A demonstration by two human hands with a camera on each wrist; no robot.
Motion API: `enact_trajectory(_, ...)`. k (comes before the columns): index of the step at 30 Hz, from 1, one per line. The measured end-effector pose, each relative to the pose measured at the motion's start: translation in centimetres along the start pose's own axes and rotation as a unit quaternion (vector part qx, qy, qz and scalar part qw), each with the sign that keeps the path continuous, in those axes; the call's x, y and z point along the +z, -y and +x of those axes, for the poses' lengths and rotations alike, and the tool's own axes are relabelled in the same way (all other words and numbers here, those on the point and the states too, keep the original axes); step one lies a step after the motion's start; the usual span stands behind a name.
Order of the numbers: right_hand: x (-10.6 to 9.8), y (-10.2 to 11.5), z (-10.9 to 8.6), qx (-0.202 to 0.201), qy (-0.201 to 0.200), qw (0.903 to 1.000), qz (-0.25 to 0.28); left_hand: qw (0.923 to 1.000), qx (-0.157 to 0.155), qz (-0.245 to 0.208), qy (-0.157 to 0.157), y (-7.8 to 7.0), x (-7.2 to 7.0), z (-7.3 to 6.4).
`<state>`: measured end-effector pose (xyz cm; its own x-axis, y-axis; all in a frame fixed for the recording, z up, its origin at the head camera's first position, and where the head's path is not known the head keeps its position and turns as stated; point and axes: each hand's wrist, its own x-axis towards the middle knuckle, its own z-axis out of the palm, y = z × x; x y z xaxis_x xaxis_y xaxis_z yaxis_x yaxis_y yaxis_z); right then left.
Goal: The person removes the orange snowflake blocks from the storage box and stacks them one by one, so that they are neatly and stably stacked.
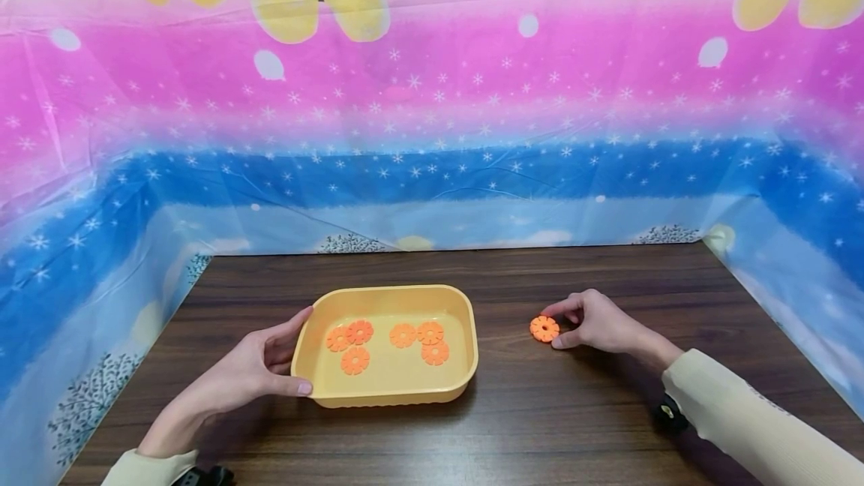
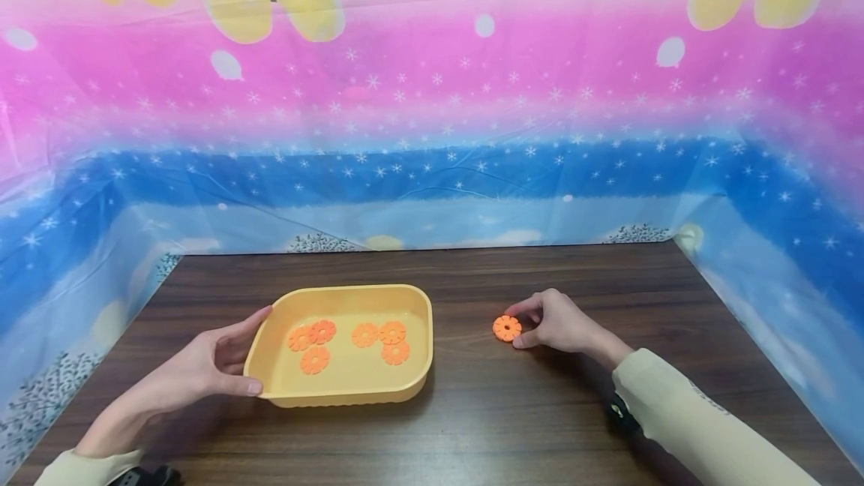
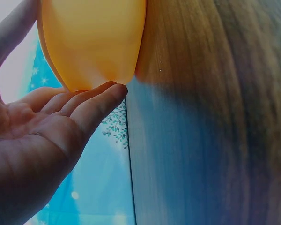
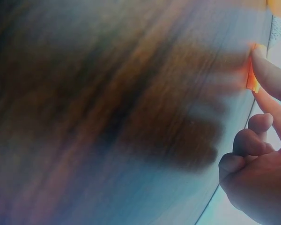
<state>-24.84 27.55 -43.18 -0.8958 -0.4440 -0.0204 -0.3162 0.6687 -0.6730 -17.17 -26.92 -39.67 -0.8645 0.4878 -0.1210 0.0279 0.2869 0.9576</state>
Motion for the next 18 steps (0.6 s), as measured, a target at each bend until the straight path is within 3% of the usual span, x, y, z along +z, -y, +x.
enact_trajectory(18, 0.24, -0.08, 0.17, 0.007, -0.001, 1.0, -0.005, 1.0, 0.003, 0.005, 0.0, 0.0, -0.02, -0.05)
